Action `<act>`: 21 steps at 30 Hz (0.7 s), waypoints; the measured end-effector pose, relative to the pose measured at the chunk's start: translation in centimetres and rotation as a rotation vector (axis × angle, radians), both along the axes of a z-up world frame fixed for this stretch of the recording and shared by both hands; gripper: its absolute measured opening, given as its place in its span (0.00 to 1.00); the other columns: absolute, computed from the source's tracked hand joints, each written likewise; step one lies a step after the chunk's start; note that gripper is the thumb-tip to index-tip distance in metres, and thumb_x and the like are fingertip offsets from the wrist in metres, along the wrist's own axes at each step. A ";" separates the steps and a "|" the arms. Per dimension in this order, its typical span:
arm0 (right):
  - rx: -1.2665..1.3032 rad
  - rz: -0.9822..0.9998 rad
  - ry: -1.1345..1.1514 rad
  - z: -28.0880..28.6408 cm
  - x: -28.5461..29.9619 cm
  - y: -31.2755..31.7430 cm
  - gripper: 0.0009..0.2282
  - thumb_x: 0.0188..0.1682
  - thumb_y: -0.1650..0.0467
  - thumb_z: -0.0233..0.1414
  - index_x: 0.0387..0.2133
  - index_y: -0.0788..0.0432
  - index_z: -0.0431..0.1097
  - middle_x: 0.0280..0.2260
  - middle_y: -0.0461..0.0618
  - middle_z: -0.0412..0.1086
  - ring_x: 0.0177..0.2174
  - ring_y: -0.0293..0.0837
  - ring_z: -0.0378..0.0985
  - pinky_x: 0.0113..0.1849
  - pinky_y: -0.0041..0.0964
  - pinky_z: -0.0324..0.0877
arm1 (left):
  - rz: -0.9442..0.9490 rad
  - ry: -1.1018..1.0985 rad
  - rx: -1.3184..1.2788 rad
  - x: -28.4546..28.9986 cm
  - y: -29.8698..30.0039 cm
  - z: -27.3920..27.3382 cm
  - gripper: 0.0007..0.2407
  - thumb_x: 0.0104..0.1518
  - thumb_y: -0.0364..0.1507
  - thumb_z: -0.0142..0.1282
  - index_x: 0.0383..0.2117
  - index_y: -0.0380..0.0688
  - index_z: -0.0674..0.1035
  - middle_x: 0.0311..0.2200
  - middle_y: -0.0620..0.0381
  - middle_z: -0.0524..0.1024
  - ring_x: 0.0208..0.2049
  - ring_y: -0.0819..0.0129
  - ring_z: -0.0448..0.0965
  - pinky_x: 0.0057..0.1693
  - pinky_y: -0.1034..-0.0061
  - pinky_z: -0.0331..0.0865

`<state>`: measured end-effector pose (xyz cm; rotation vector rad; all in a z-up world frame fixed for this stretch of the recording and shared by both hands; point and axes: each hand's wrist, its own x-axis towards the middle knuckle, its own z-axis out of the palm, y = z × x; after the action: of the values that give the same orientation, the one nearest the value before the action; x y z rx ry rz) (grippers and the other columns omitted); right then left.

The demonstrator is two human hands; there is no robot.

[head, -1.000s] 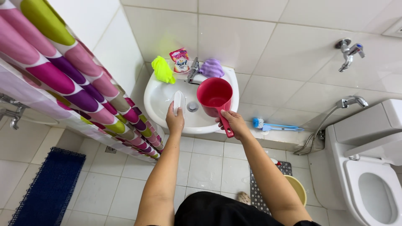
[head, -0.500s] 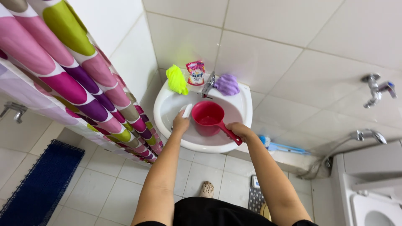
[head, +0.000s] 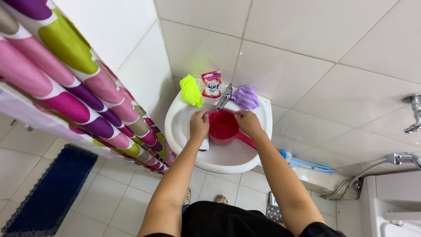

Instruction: Cleaning and scrubbing the toilet seat and bowl with a brush and water.

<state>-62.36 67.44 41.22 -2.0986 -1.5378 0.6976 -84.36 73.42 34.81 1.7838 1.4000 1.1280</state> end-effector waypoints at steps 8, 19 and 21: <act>0.300 0.071 -0.358 1.8 -3.8 6.2 0.18 0.49 0.72 0.48 0.51 0.41 0.74 0.39 0.60 0.70 0.42 0.62 0.74 0.43 0.55 0.70 | -0.346 -0.749 -0.872 4.0 3.2 -6.9 0.11 0.64 0.27 0.50 0.51 0.42 0.78 0.38 0.55 0.78 0.37 0.65 0.80 0.45 0.65 0.76; 0.170 -0.113 -0.308 -2.5 -0.7 6.5 0.19 0.43 0.78 0.49 0.46 0.46 0.71 0.45 0.59 0.67 0.41 0.60 0.74 0.41 0.51 0.71 | -0.462 -0.780 -1.152 4.6 5.9 -8.2 0.08 0.65 0.27 0.50 0.47 0.47 0.77 0.38 0.58 0.78 0.38 0.66 0.80 0.45 0.66 0.75; 0.240 -0.303 0.171 -5.6 0.0 6.9 0.13 0.43 0.81 0.48 0.40 0.56 0.68 0.39 0.58 0.69 0.35 0.54 0.75 0.37 0.46 0.71 | -0.461 -0.742 -1.147 5.1 6.2 -8.5 0.05 0.66 0.29 0.53 0.44 0.47 0.78 0.35 0.61 0.78 0.35 0.69 0.79 0.42 0.70 0.74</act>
<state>-62.38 74.31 35.59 -1.9756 -1.1202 0.5374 -79.30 79.61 26.33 0.6628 0.7922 0.4370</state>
